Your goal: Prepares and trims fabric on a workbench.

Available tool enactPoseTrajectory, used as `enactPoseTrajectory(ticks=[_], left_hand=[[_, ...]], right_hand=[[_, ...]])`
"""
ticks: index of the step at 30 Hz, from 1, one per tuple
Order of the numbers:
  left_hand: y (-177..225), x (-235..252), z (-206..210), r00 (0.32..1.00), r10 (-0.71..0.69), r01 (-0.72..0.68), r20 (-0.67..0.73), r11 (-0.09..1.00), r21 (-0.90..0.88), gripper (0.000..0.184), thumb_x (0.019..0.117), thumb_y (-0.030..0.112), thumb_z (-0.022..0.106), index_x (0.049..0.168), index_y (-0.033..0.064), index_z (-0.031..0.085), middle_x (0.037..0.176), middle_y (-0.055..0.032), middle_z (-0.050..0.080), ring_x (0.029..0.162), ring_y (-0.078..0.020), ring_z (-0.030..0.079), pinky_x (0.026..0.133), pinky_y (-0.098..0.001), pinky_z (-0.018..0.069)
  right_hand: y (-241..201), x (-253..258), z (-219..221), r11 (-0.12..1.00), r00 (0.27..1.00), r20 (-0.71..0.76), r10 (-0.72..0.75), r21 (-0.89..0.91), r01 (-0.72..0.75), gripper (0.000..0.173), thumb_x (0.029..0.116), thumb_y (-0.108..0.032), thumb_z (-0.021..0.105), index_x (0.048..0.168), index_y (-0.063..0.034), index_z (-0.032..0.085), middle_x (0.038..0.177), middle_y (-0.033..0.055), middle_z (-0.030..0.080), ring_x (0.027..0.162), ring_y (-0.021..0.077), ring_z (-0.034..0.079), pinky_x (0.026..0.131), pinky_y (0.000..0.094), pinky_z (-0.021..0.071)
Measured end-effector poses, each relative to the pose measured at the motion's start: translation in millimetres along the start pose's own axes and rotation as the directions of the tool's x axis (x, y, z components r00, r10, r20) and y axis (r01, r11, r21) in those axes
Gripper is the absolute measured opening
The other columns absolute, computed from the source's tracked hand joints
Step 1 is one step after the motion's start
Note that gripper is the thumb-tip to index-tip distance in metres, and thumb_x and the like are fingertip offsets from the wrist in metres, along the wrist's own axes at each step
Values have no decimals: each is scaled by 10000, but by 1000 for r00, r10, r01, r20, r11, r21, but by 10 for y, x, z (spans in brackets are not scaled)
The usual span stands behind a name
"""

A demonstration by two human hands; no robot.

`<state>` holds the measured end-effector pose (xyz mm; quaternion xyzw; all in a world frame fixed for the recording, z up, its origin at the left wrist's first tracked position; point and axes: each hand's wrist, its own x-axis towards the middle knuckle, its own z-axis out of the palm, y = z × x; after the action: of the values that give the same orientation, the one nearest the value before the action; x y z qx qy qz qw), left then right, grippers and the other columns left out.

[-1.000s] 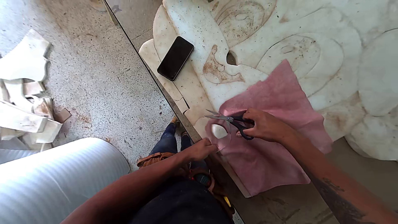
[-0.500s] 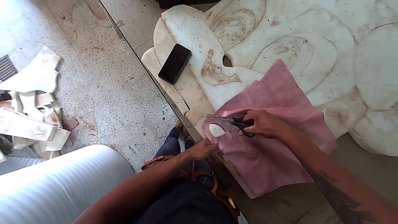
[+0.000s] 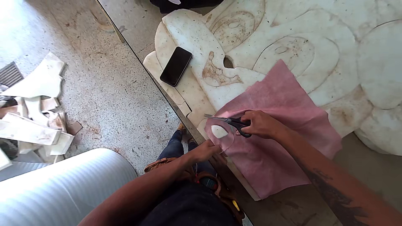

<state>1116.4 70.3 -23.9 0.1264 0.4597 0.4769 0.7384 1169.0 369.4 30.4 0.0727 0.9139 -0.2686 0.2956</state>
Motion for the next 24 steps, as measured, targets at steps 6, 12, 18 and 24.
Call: enactPoseTrajectory(ticks=[6, 12, 18, 24], left_hand=[[70, -53, 19, 1000, -16, 16, -23, 999, 28, 443, 1122, 281, 366, 1176, -13, 693, 1043, -137, 777, 928, -232, 766, 819, -398, 632], [63, -29, -21, 999, -33, 33, 0, 999, 6, 455, 1126, 279, 357, 1184, -31, 685, 1037, -155, 777, 928, -247, 771, 817, -403, 639], [-31, 72, -47, 999, -27, 27, 18, 999, -19, 458, 1122, 290, 351, 1201, -34, 665, 1063, -159, 770, 947, -274, 768, 820, -448, 647], [-54, 104, -123, 999, -16, 16, -40, 1000, -11, 449, 1100, 342, 418, 1183, -27, 660, 998, -171, 769, 870, -299, 769, 746, -490, 651]], right_hand=[[-137, 11, -16, 999, 1000, 4, 15, -43, -15, 478, 715, -725, 734, 756, -263, 619, 785, -66, 558, 708, 113, 574, 609, 399, 522], [-134, 83, 60, 999, 1000, -18, 17, -39, -18, 414, 755, -650, 760, 759, -258, 625, 802, -66, 550, 735, 114, 574, 646, 389, 530], [-254, 49, 35, 996, 999, -27, 46, -75, -48, 458, 695, -706, 764, 769, -276, 624, 813, -58, 562, 704, 122, 584, 582, 408, 536], [-208, 174, 133, 1000, 990, -136, 18, -21, -21, 314, 796, -536, 779, 786, -235, 690, 805, -36, 636, 755, 160, 636, 673, 470, 561]])
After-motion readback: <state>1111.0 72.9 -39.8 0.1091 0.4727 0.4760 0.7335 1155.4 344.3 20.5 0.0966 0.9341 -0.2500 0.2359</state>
